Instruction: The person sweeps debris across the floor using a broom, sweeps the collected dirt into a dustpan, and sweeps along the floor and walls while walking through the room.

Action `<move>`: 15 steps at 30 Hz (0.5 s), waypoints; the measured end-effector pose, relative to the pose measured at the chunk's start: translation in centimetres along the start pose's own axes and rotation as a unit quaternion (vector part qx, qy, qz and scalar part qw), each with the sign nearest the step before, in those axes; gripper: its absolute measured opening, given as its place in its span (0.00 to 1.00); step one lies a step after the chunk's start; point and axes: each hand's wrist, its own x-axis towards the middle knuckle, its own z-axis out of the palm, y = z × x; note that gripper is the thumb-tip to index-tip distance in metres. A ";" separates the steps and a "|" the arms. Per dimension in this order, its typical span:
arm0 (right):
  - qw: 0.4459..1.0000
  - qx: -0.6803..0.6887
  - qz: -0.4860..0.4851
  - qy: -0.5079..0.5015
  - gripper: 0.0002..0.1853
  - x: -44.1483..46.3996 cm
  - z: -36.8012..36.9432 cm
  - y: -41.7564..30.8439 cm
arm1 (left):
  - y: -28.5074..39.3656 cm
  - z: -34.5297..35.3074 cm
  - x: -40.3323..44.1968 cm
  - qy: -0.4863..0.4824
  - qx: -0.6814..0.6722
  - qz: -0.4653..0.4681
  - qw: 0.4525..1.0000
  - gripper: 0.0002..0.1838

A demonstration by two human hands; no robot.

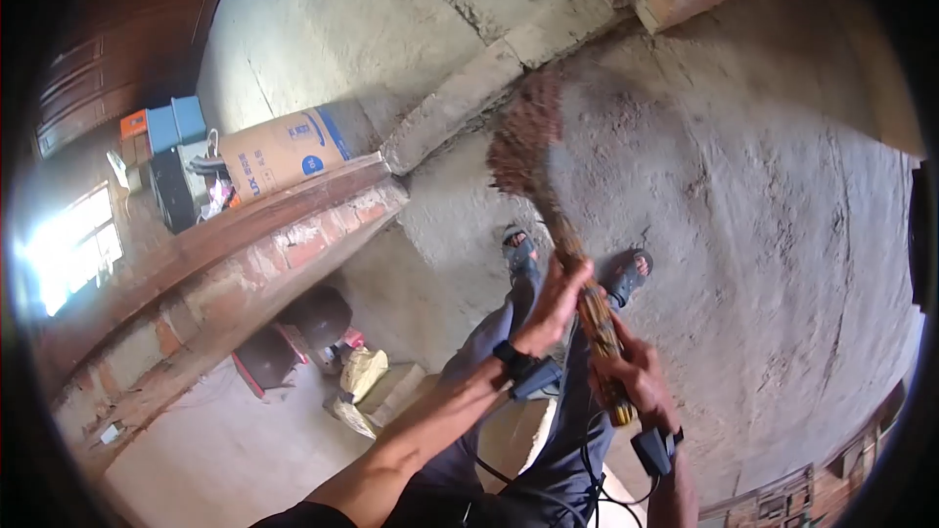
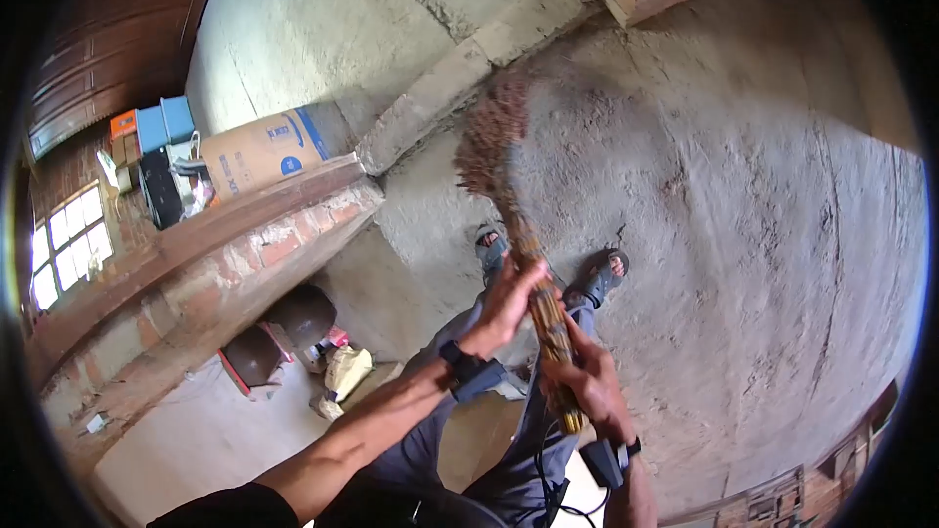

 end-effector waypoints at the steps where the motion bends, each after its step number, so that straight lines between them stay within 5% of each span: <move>1: 1.000 -0.019 -0.001 -0.019 0.43 1.6 -0.5 -0.4 | 0.4 -1.1 2.0 -0.008 -0.005 -0.018 1.000 0.19; 5: 0.997 0.078 -0.021 -0.007 0.41 3.8 -2.4 0.6 | 0.1 0.4 6.7 -0.062 0.108 -0.066 0.990 0.21; 11: 0.953 0.214 -0.119 0.176 0.42 -3.1 -2.5 5.4 | -6.1 7.6 3.9 -0.169 0.246 -0.014 0.954 0.29; 15: 0.973 0.165 -0.117 0.115 0.42 -4.6 -2.2 3.7 | -1.9 8.6 0.1 -0.131 0.175 -0.013 0.976 0.18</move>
